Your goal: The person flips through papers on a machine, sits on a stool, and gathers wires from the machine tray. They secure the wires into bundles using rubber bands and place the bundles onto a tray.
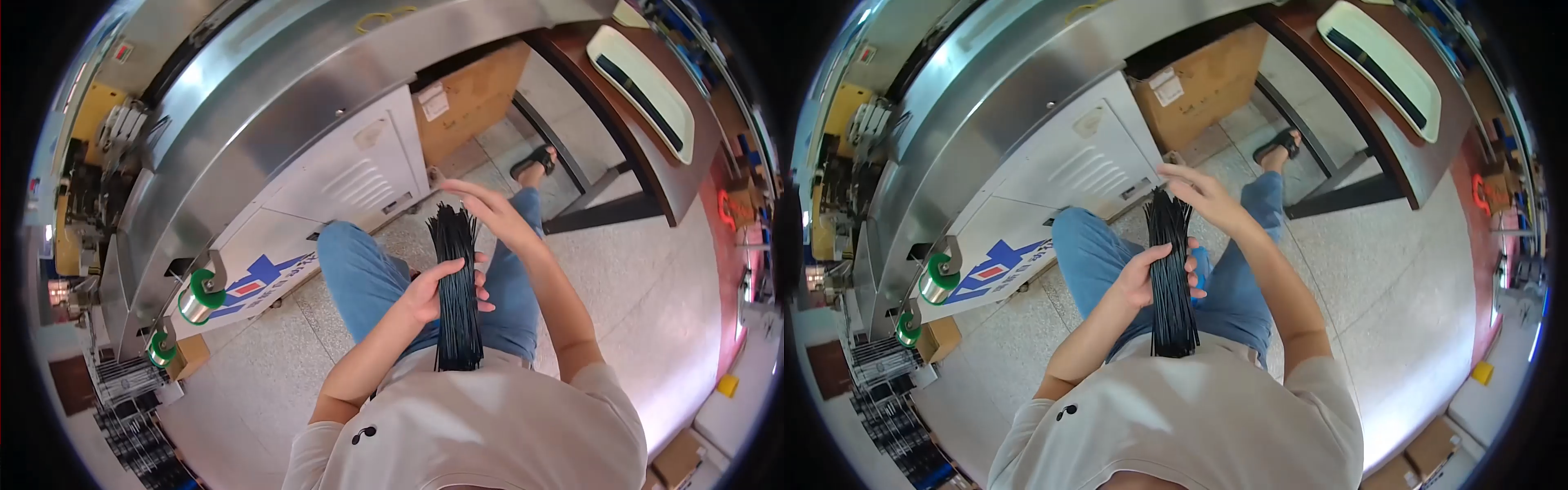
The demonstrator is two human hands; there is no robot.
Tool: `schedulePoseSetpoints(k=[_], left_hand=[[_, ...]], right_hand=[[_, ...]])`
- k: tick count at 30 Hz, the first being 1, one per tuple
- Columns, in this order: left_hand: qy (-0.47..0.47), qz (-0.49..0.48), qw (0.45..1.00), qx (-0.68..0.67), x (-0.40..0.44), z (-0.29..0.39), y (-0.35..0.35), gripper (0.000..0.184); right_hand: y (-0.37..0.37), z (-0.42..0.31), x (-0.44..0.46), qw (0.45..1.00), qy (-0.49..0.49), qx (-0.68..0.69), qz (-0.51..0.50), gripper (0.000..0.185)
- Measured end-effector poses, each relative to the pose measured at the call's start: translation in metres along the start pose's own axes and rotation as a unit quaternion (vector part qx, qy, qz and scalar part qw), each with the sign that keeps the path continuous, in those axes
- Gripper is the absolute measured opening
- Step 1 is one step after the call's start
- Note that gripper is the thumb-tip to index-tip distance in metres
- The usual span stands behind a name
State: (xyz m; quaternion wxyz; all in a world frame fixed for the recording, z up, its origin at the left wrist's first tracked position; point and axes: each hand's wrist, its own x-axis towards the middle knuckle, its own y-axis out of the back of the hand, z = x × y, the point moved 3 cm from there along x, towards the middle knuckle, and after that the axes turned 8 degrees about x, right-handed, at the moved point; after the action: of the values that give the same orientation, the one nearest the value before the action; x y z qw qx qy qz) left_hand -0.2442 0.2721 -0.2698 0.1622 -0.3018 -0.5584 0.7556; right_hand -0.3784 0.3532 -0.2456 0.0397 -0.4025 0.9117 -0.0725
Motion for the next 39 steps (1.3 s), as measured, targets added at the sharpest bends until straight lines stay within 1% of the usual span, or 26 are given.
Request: schedulePoseSetpoints(k=[1, 4, 5, 8, 9, 12, 13, 16, 17, 20, 25, 27, 28, 29, 32, 33, 36, 37, 39], left_hand=[[0.008, 0.000, 1.000, -0.006, 0.001, -0.005, -0.003, 0.040], [0.003, 0.045, 0.999, 0.014, -0.002, -0.004, -0.007, 0.045], [-0.002, 0.047, 0.999, 0.012, -0.005, -0.002, -0.009, 0.045], [-0.020, 0.076, 0.997, 0.009, -0.020, 0.006, -0.011, 0.046], [-0.024, 0.079, 0.997, 0.010, -0.020, 0.008, -0.010, 0.046], [0.009, 0.029, 0.998, 0.048, -0.008, 0.000, -0.013, 0.043], [0.012, 0.025, 0.999, 0.046, -0.006, -0.001, -0.012, 0.043], [0.022, -0.048, 0.997, 0.055, -0.001, -0.001, -0.012, 0.039], [0.021, -0.050, 0.997, 0.056, -0.003, 0.002, -0.017, 0.039], [-0.014, -0.006, 0.995, 0.097, -0.017, 0.008, -0.029, 0.037], [0.001, -0.020, 0.995, 0.102, -0.014, 0.004, -0.035, 0.038], [-0.009, -0.005, 0.995, 0.103, -0.017, 0.004, -0.034, 0.039], [-0.016, 0.003, 0.994, 0.104, -0.019, 0.005, -0.034, 0.039], [-0.018, 0.004, 0.994, 0.105, -0.022, 0.006, -0.035, 0.039], [-0.024, 0.060, 0.995, 0.079, -0.032, 0.010, -0.034, 0.038], [-0.026, 0.061, 0.995, 0.079, -0.032, 0.011, -0.033, 0.038], [-0.020, 0.012, 0.995, 0.096, -0.025, 0.006, -0.031, 0.036], [-0.016, 0.009, 0.995, 0.097, -0.021, 0.003, -0.032, 0.036], [0.018, -0.006, 0.993, 0.116, -0.015, -0.002, -0.036, 0.035]], right_hand=[[-0.001, 0.001, 0.002, 1.000, -0.007, 0.001, 0.007, 0.036], [-0.014, -0.003, 0.013, 0.985, -0.049, -0.082, -0.140, 0.030], [-0.013, -0.002, 0.013, 0.985, -0.049, -0.082, -0.146, 0.030], [-0.008, -0.008, 0.011, 0.985, 0.002, -0.135, -0.108, 0.030], [-0.014, -0.007, 0.013, 0.985, 0.004, -0.133, -0.111, 0.030], [-0.028, -0.005, 0.010, 0.984, 0.005, -0.160, -0.075, 0.029], [-0.027, -0.007, 0.009, 0.984, 0.003, -0.163, -0.072, 0.029], [-0.019, -0.015, 0.015, 0.994, -0.028, -0.096, -0.050, 0.028], [-0.011, -0.020, 0.017, 0.994, -0.027, -0.098, -0.050, 0.028], [0.017, -0.041, 0.015, 0.998, 0.024, -0.054, -0.031, 0.028], [-0.015, -0.047, 0.008, 0.995, 0.063, -0.059, -0.042, 0.024], [-0.023, -0.042, 0.009, 0.970, 0.131, -0.181, -0.101, 0.023], [-0.027, -0.040, 0.009, 0.948, 0.164, -0.240, -0.132, 0.022], [-0.024, -0.037, 0.008, 0.947, 0.167, -0.239, -0.134, 0.022], [-0.013, -0.030, 0.003, 0.956, 0.108, -0.253, -0.099, 0.023], [-0.015, -0.030, 0.003, 0.956, 0.109, -0.252, -0.101, 0.023], [-0.015, -0.026, -0.003, 0.986, 0.021, -0.161, -0.040, 0.026], [-0.012, -0.026, -0.006, 0.986, 0.020, -0.163, -0.035, 0.026], [-0.007, -0.030, -0.003, 0.994, 0.036, -0.102, -0.013, 0.028]])
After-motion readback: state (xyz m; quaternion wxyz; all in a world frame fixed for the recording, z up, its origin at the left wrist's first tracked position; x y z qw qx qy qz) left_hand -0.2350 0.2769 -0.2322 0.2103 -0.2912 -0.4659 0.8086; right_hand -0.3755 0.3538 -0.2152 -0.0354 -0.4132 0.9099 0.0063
